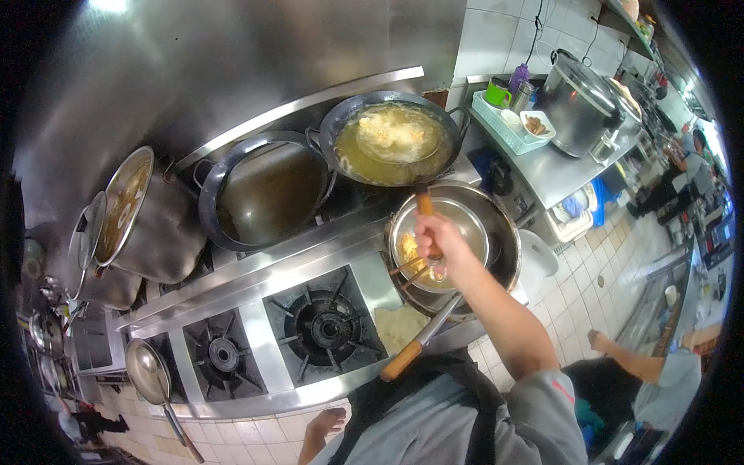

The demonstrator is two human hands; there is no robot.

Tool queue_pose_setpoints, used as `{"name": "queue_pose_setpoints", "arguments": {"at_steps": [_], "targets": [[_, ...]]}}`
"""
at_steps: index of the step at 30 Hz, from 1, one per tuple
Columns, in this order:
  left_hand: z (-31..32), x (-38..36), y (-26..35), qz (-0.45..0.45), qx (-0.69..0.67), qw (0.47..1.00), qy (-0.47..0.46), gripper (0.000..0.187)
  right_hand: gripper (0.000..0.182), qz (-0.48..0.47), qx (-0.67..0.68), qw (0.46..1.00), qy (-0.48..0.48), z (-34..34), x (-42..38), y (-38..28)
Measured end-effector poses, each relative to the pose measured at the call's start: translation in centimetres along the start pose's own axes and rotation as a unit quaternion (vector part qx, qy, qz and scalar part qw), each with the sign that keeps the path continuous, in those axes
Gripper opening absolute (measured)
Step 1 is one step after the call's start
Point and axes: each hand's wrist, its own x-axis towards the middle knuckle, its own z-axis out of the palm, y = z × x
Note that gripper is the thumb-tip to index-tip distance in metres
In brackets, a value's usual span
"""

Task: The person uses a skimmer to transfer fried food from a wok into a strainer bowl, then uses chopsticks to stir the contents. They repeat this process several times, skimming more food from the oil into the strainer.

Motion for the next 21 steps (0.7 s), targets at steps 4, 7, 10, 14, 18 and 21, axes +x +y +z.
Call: {"name": "queue_pose_setpoints", "arguments": {"at_steps": [4, 7, 10, 14, 18, 21], "targets": [[0.2, 0.8, -0.1, 0.011, -0.014, 1.0, -0.014, 0.042, 0.021, 0.071, 0.092, 0.992, -0.055, -1.1, 1.1, 0.1], [0.0, 1.2, 0.0, 0.021, -0.026, 0.999, -0.013, 0.043, 0.02, 0.074, 0.061, 0.992, -0.083, -2.9, 0.4, -1.4], [-0.1, 1.7, 0.1, 0.009, -0.009, 1.0, 0.003, 0.044, 0.02, 0.023, 0.054, 0.997, -0.046, -2.2, 0.8, -0.8], [-0.7, 1.6, 0.9, 0.014, -0.004, 1.0, 0.003, 0.044, 0.02, -0.01, 0.033, 0.999, -0.015, 0.7, 0.3, 0.8], [-0.7, 1.6, 0.9, 0.028, -0.019, 0.999, 0.003, 0.043, 0.021, 0.064, 0.097, 0.989, -0.09, -2.8, -0.3, -0.8], [-1.0, 1.7, 0.6, 0.016, 0.0, 1.0, -0.01, 0.04, 0.022, 0.029, 0.072, 0.995, -0.061, -3.4, -1.4, -1.5]]}}
